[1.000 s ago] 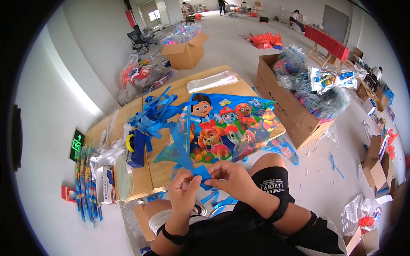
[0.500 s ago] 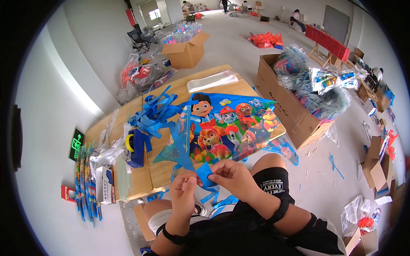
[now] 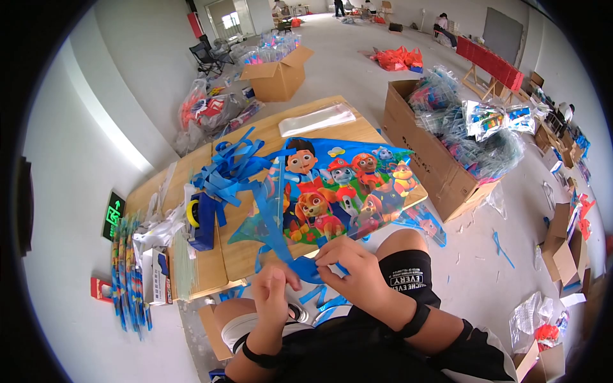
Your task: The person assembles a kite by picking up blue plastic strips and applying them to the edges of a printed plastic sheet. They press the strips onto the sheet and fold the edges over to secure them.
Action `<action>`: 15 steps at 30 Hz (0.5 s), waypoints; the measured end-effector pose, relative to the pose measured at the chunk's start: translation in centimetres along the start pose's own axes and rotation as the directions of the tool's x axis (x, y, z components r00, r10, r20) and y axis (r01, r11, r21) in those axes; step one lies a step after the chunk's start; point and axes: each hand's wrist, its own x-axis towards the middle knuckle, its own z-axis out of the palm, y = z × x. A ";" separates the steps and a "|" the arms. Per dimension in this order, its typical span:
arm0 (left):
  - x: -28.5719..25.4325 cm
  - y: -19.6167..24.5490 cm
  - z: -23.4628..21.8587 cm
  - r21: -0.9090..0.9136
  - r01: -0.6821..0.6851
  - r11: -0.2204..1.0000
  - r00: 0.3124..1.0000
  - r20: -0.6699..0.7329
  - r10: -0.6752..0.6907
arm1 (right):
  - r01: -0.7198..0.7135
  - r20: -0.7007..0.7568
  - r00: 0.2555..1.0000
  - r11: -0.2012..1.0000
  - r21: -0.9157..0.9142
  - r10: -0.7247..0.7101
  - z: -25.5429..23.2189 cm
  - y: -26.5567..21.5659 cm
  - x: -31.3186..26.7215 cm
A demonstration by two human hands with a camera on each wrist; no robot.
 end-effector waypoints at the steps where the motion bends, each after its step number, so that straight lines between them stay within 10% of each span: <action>1: 0.1 0.1 0.3 0.000 0.001 1.000 1.000 -0.001 -0.001 | -0.001 0.001 1.000 1.000 0.000 0.001 -0.1 0.1 0.0; 3: 0.5 0.2 1.2 -0.256 0.061 0.965 0.995 0.090 -0.039 | 0.143 0.033 0.989 0.989 -0.044 -0.141 -0.1 0.1 0.0; 15: 0.5 -0.2 1.0 -0.229 -0.015 0.973 0.994 0.104 0.040 | 0.171 0.137 0.978 0.982 -0.078 -0.159 -0.1 0.0 0.1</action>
